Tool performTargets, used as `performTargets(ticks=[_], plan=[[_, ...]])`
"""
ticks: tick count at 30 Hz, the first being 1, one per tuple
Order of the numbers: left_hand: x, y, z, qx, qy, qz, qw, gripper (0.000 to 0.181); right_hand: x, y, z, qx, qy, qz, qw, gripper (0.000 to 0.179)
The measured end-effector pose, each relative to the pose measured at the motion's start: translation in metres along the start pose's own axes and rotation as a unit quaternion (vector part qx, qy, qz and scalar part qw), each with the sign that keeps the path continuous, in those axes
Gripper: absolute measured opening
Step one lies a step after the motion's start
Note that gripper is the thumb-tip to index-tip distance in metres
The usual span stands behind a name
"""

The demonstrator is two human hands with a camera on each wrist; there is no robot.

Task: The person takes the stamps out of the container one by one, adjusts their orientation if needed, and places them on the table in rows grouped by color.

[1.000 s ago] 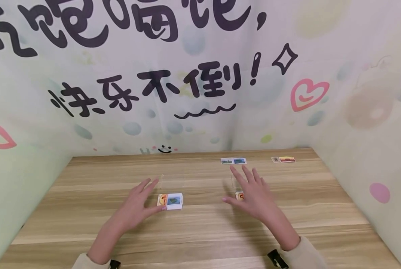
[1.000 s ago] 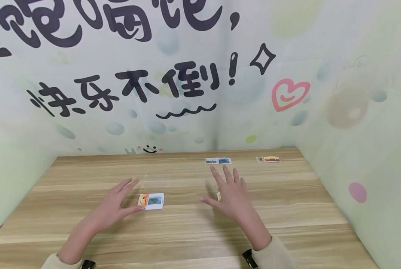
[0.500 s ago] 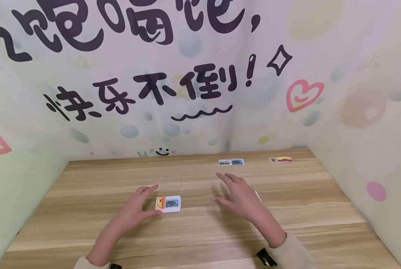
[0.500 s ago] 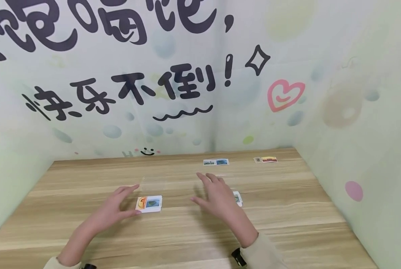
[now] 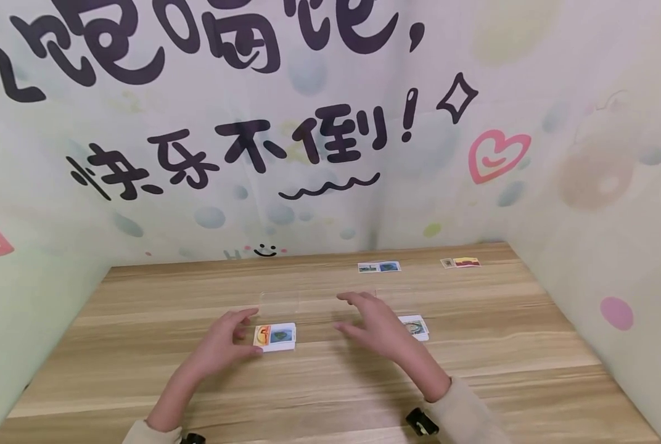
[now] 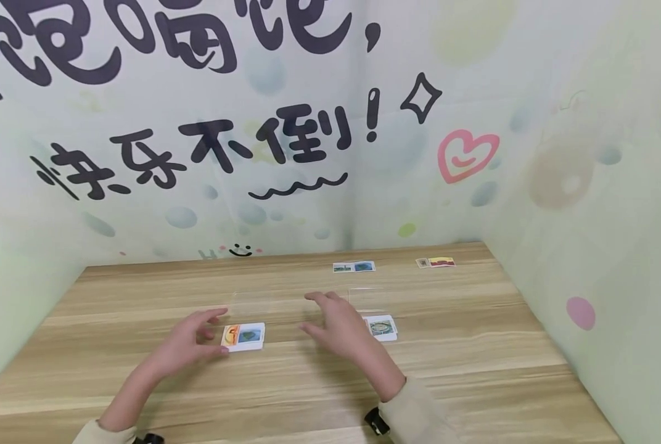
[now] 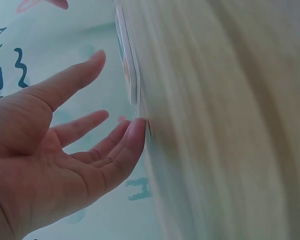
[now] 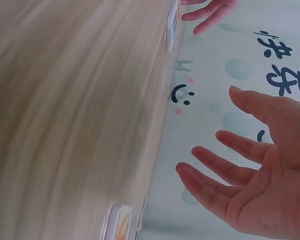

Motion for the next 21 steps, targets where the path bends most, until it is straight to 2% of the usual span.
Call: performTargets(ticks=[4, 7, 12, 21], plan=[[0.001, 0.002, 0.002, -0.013, 0.004, -0.024, 0.9996, 0.077, 0.006, 0.003, 0.005, 0.002, 0.010, 0.032, 0.9994, 0.046], [0.002, 0.003, 0.004, -0.036, 0.006, -0.042, 0.9985, 0.075, 0.010, 0.005, 0.009, 0.007, 0.017, 0.055, 0.9983, 0.042], [0.004, 0.004, 0.006, -0.077, 0.003, -0.075, 0.9942, 0.071, 0.016, 0.006, 0.013, 0.026, 0.023, 0.098, 0.9946, 0.037], [0.006, 0.006, 0.006, -0.115, -0.003, -0.119, 0.9862, 0.068, 0.026, 0.007, 0.015, 0.044, 0.033, 0.139, 0.9887, 0.032]])
Point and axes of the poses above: each hand's wrist, its own z-axis towards the middle knuckle, its own x-axis out of the palm, y = z × x, the point moved 2 cm from there along z, towards the middle knuckle, and after that the axes turned 3 degrees about -x, right-handed, at the moved point
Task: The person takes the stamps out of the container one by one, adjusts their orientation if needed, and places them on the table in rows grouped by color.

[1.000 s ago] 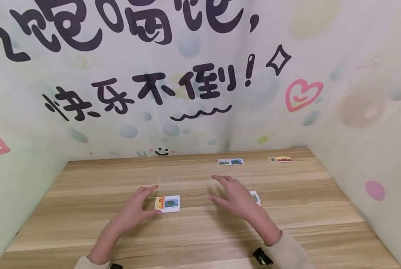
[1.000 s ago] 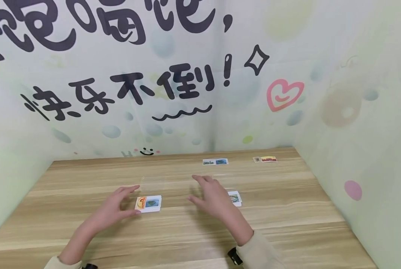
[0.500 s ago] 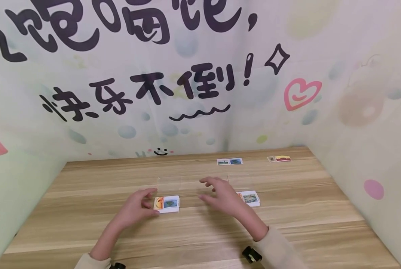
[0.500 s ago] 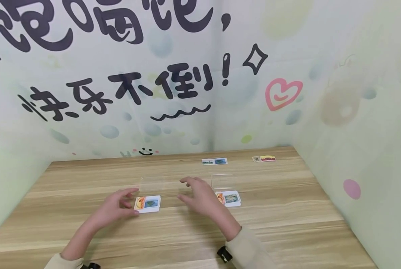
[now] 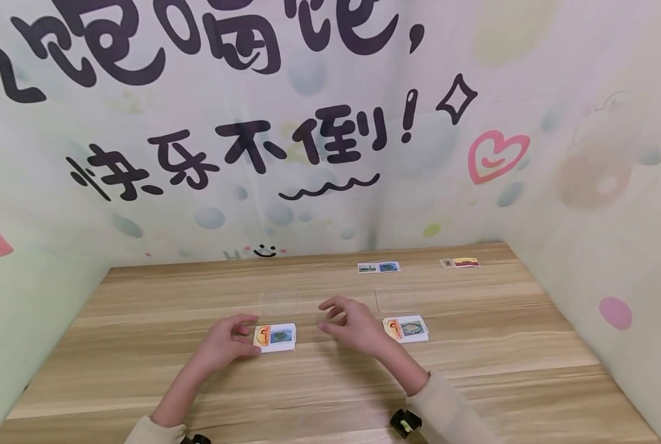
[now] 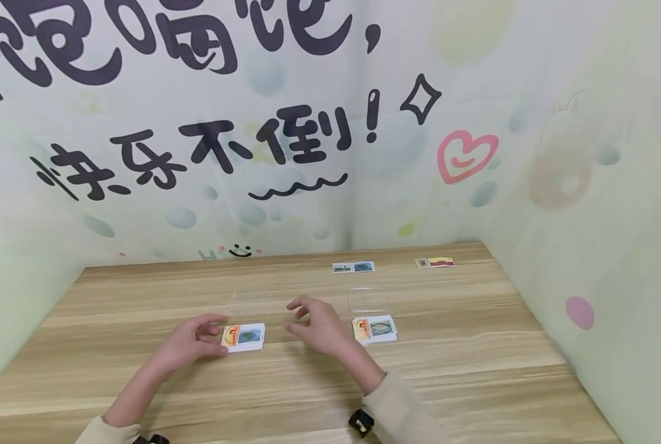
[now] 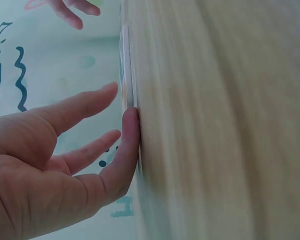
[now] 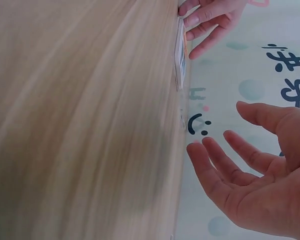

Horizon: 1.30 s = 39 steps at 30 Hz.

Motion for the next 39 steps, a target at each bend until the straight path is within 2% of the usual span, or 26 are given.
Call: performTargets(ticks=[7, 14, 21, 26, 39], plan=[[0.000, 0.001, 0.002, -0.006, 0.000, 0.006, 1.0000, 0.066, 0.008, -0.004, 0.006, 0.010, 0.012, 0.041, 0.9991, 0.031], [-0.001, 0.002, 0.004, 0.001, 0.012, 0.003, 0.9999, 0.064, 0.016, -0.005, 0.012, 0.019, 0.019, 0.069, 0.9973, 0.030], [-0.005, 0.004, 0.007, -0.007, 0.023, -0.006, 0.9997, 0.062, 0.023, -0.004, 0.017, 0.043, 0.024, 0.114, 0.9923, 0.027], [-0.007, 0.002, 0.007, -0.008, 0.022, -0.002, 0.9997, 0.062, 0.027, -0.002, 0.019, 0.055, 0.025, 0.129, 0.9898, 0.026], [-0.004, 0.001, 0.008, 0.018, 0.031, 0.003, 0.9994, 0.060, 0.042, -0.001, 0.026, 0.073, 0.027, 0.133, 0.9880, 0.022]])
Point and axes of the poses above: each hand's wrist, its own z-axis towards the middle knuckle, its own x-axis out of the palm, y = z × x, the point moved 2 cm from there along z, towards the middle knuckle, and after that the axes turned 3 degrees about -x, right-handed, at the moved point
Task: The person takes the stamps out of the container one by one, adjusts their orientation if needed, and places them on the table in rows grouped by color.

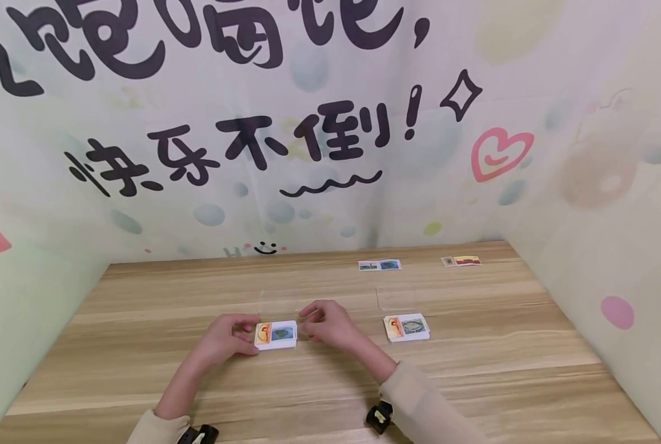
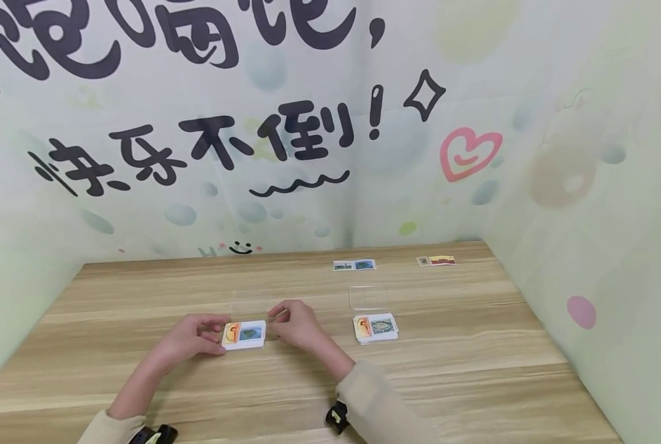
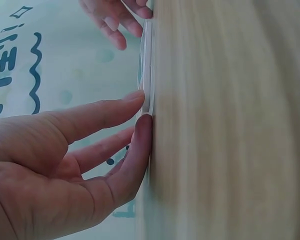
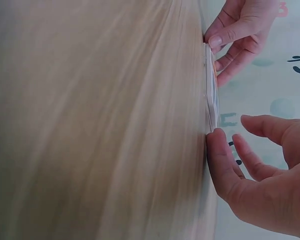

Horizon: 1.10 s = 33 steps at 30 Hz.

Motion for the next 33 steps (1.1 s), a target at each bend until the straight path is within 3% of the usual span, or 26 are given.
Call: performTargets(ticks=[33], plan=[[0.006, 0.000, -0.002, 0.014, -0.018, 0.006, 0.9997, 0.056, 0.017, -0.009, 0.015, 0.014, -0.048, 0.000, 0.9987, 0.014]])
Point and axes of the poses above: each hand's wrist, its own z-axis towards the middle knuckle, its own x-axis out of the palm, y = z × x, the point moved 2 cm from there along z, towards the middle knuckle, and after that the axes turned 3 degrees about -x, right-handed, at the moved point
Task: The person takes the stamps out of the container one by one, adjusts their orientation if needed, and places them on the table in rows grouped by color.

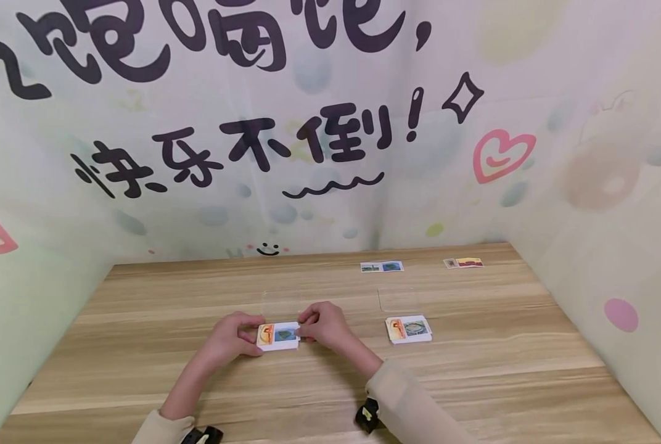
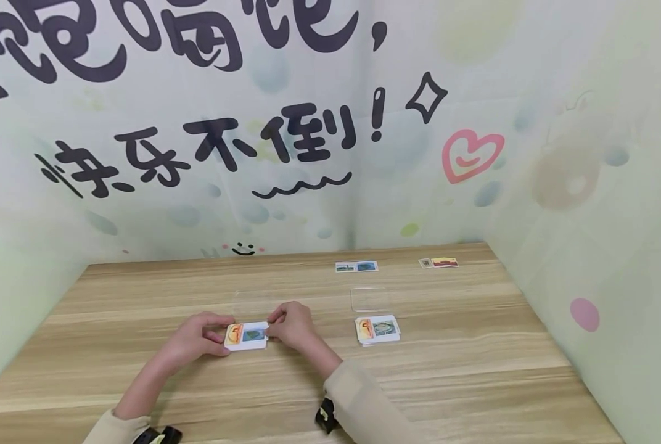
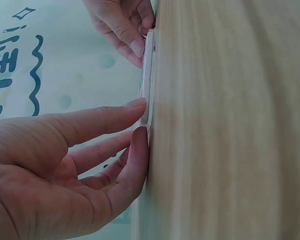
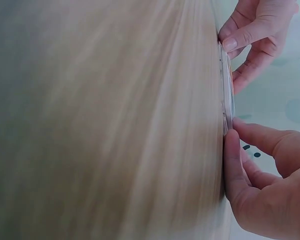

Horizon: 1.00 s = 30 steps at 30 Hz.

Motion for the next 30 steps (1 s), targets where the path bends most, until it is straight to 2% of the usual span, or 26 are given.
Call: performTargets(ticks=[17, 30], plan=[[0.0013, -0.0037, 0.0010, -0.013, -0.002, 0.014, 0.9998, 0.056, -0.0007, 0.0028, -0.0013, 0.001, -0.015, -0.013, 0.9998, 0.008], [0.0014, -0.0007, 0.0022, -0.014, -0.007, 0.007, 0.9998, 0.055, -0.0006, 0.0022, -0.0008, -0.012, -0.019, 0.004, 0.9997, 0.008]])
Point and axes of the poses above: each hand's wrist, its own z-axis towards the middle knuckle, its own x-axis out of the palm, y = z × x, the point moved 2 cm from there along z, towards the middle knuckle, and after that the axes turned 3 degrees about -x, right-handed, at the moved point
